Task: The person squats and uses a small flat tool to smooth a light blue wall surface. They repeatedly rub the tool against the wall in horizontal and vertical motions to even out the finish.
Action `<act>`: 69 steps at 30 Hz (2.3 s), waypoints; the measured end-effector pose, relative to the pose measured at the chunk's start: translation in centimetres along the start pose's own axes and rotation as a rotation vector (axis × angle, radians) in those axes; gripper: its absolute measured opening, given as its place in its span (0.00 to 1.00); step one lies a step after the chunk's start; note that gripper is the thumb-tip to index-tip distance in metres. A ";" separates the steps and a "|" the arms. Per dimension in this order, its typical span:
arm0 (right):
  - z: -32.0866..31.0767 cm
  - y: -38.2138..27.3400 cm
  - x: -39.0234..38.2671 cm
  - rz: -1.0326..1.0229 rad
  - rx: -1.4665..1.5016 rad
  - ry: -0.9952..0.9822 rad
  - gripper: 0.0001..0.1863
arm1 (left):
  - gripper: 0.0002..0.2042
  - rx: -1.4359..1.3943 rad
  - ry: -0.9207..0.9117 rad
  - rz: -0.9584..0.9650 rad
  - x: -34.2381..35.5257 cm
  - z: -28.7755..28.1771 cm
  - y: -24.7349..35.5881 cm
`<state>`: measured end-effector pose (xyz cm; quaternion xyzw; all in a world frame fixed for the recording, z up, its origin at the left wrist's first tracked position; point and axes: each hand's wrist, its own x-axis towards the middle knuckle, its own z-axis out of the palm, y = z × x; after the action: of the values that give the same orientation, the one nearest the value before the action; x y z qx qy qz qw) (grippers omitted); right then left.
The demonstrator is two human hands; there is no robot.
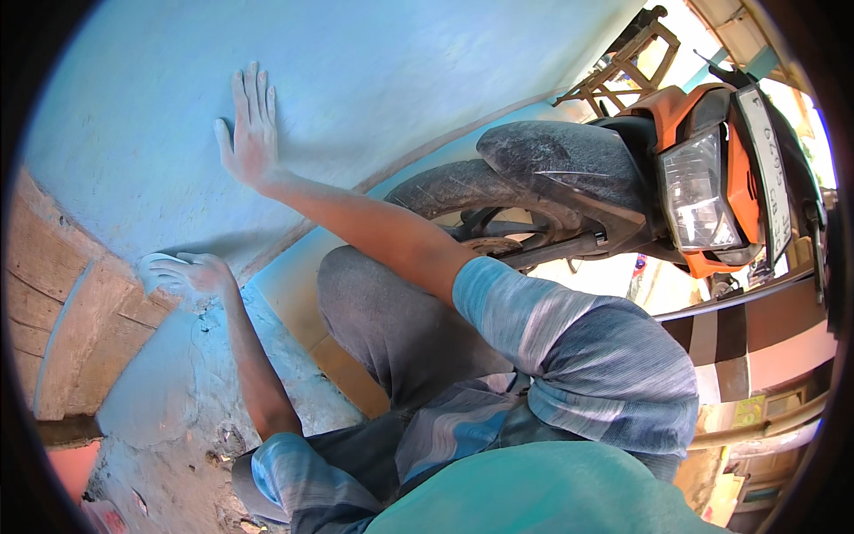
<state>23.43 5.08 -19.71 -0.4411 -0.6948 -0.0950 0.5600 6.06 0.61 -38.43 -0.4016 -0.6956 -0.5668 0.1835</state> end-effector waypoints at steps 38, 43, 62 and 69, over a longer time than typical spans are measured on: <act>0.4 -0.6 0.2 -0.164 -0.051 0.144 0.43 | 0.43 -0.156 -0.148 -0.028 -0.4 -1.8 3.3; 0.9 -0.1 0.1 -0.182 -0.023 0.140 0.44 | 0.39 -0.218 -0.414 0.083 -4.0 -2.0 6.4; 0.3 -0.5 -0.2 -0.206 0.020 0.067 0.43 | 0.34 -0.379 -0.025 -0.323 3.5 -2.9 3.5; 0.4 -0.2 -0.1 -0.208 -0.014 0.089 0.43 | 0.34 -0.369 -0.127 -0.577 3.0 -3.8 4.6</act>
<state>23.00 5.19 -19.90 -0.3659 -0.7105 -0.1771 0.5744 6.99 -1.75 -32.22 -0.2492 -0.6763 -0.6854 -0.1035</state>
